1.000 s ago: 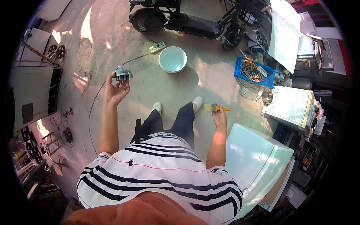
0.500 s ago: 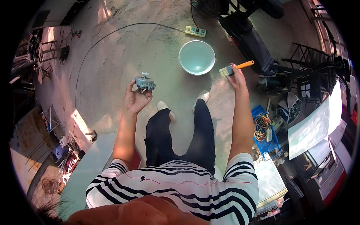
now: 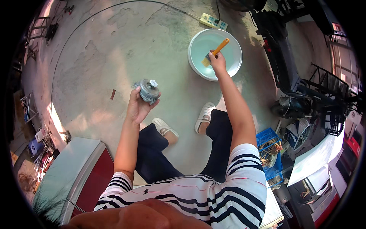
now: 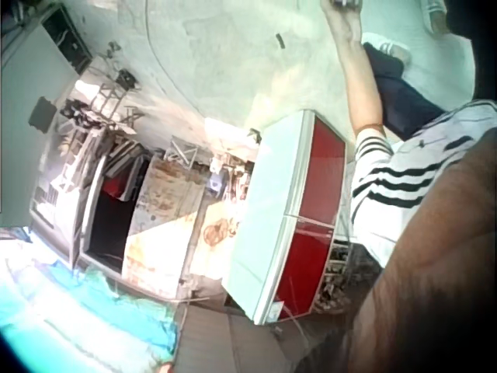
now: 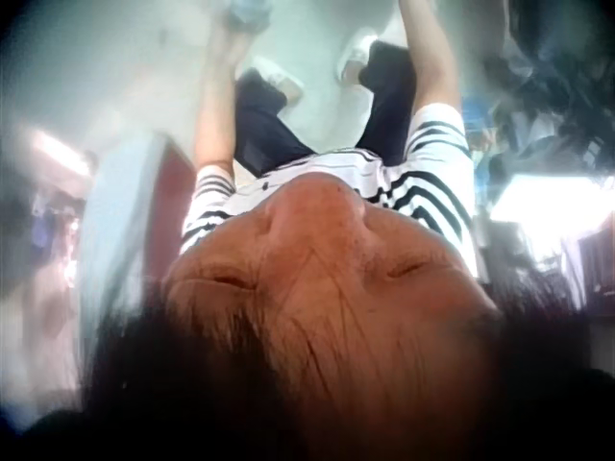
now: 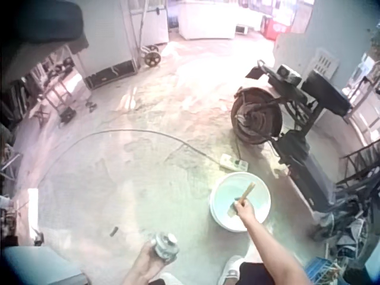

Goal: The person manipulates a fan motor housing by removing small fasteners and then cleans the motor components with a brush and a bucket of water.

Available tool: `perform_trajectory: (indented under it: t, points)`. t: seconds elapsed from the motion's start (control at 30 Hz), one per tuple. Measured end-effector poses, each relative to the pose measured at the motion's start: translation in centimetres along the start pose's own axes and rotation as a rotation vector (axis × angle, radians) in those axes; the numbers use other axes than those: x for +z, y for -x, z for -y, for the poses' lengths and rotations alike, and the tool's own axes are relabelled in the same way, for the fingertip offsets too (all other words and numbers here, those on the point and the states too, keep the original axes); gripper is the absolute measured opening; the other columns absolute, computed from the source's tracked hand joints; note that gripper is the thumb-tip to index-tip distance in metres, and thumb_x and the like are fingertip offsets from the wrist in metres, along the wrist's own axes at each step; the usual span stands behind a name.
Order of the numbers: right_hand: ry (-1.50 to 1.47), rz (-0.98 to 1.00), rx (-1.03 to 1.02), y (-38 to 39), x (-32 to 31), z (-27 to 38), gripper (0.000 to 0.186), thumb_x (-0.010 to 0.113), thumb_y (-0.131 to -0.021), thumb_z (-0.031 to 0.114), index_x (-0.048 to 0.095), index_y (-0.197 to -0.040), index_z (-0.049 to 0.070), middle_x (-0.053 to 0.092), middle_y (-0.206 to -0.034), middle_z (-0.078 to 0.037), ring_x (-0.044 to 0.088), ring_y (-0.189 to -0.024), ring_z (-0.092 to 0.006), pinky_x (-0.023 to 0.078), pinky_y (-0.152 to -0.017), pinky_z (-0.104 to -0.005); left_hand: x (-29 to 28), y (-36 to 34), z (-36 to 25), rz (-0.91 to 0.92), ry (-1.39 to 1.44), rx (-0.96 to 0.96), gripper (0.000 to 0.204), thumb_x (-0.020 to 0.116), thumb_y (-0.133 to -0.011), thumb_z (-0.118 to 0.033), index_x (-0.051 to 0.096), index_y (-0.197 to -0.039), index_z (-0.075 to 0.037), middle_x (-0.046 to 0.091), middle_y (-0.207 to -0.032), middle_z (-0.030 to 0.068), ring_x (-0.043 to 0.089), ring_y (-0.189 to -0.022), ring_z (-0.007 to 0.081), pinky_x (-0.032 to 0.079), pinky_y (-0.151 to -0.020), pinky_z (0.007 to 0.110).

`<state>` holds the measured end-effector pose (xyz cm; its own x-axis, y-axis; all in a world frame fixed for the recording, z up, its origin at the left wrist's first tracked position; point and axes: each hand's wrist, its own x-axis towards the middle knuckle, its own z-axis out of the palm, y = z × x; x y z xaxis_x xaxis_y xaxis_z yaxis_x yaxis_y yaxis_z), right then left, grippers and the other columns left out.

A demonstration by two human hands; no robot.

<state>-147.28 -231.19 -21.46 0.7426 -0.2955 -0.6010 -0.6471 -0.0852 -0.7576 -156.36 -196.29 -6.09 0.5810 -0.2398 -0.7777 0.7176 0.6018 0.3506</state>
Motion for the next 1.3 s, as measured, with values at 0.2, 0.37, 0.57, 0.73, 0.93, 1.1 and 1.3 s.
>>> perform_trajectory:
  t: [0.2,0.37,0.57,0.73,0.93,1.1,1.3]
  points:
    - [-0.023,0.215,-0.002,-7.5,1.9,-2.8,0.031,0.062,-0.094,0.025,0.061,-0.119,0.007,0.062,-0.107,-0.007,0.061,-0.098,-0.0176,0.055,-0.081,-0.035,-2.4,-7.5,0.7,0.23,-0.245,0.141,0.059,0.061,-0.086,-0.041,0.051,-0.13,-0.003,0.06,-0.123,0.0136,0.058,-0.116,0.0333,0.044,-0.102,0.044]
    - [0.349,0.413,-0.088,-8.5,2.8,-4.7,0.031,0.063,-0.094,0.027,0.06,-0.118,0.007,0.062,-0.11,-0.005,0.06,-0.1,-0.0156,0.055,-0.083,-0.0342,-1.5,-9.7,0.6,0.411,-0.183,0.081,0.062,0.062,-0.084,-0.043,0.05,-0.132,-0.006,0.057,-0.128,0.0141,0.056,-0.118,0.0326,0.045,-0.101,0.044]
    - [0.52,0.161,-0.395,-10.3,-1.2,-5.1,0.035,0.069,-0.085,0.027,0.064,-0.113,0.005,0.068,-0.1,-0.012,0.066,-0.092,-0.0246,0.055,-0.078,-0.0362,-0.2,-9.2,2.5,0.463,-0.091,0.007,0.063,0.065,-0.085,-0.043,0.048,-0.135,-0.008,0.055,-0.131,0.0134,0.056,-0.118,0.0314,0.045,-0.099,0.042]
    - [0.75,0.14,-0.047,-9.0,-0.6,-4.2,0.029,0.067,-0.086,0.023,0.065,-0.111,0.007,0.069,-0.097,-0.009,0.067,-0.087,-0.0254,0.054,-0.078,-0.0376,-1.9,-10.9,3.6,0.418,-0.403,0.08,0.074,0.075,-0.081,-0.031,0.038,-0.141,-0.007,0.051,-0.131,0.0095,0.051,-0.121,0.0238,0.039,-0.105,0.039]
    - [0.616,0.055,-0.588,-4.3,-1.5,-2.5,0.029,0.067,-0.087,0.019,0.063,-0.113,0.006,0.067,-0.098,-0.009,0.066,-0.087,-0.0194,0.056,-0.077,-0.0306,-1.8,-11.6,4.2,0.296,-0.649,0.179,0.095,0.081,-0.074,-0.014,0.022,-0.148,-0.004,0.044,-0.133,0.013,0.05,-0.117,0.0221,0.042,-0.099,0.037]
    - [-0.146,0.316,-0.509,4.5,0.8,1.8,0.033,0.066,-0.092,0.024,0.059,-0.116,0.002,0.064,-0.101,-0.008,0.064,-0.092,-0.0164,0.057,-0.085,-0.0314,-1.6,-11.5,3.8,0.242,-0.833,0.234,0.097,0.08,-0.073,-0.012,0.021,-0.149,-0.002,0.043,-0.134,0.013,0.049,-0.117,0.0215,0.041,-0.099,0.036]
    - [-0.344,0.676,-0.375,8.6,5.7,2.5,0.032,0.064,-0.094,0.025,0.055,-0.119,0.005,0.059,-0.111,-0.007,0.059,-0.106,-0.0159,0.057,-0.087,-0.0342,-1.5,-11.7,3.6,0.188,-0.914,0.284,0.098,0.079,-0.071,-0.008,0.018,-0.147,0.002,0.045,-0.13,0.0157,0.053,-0.107,0.0208,0.049,-0.085,0.034]
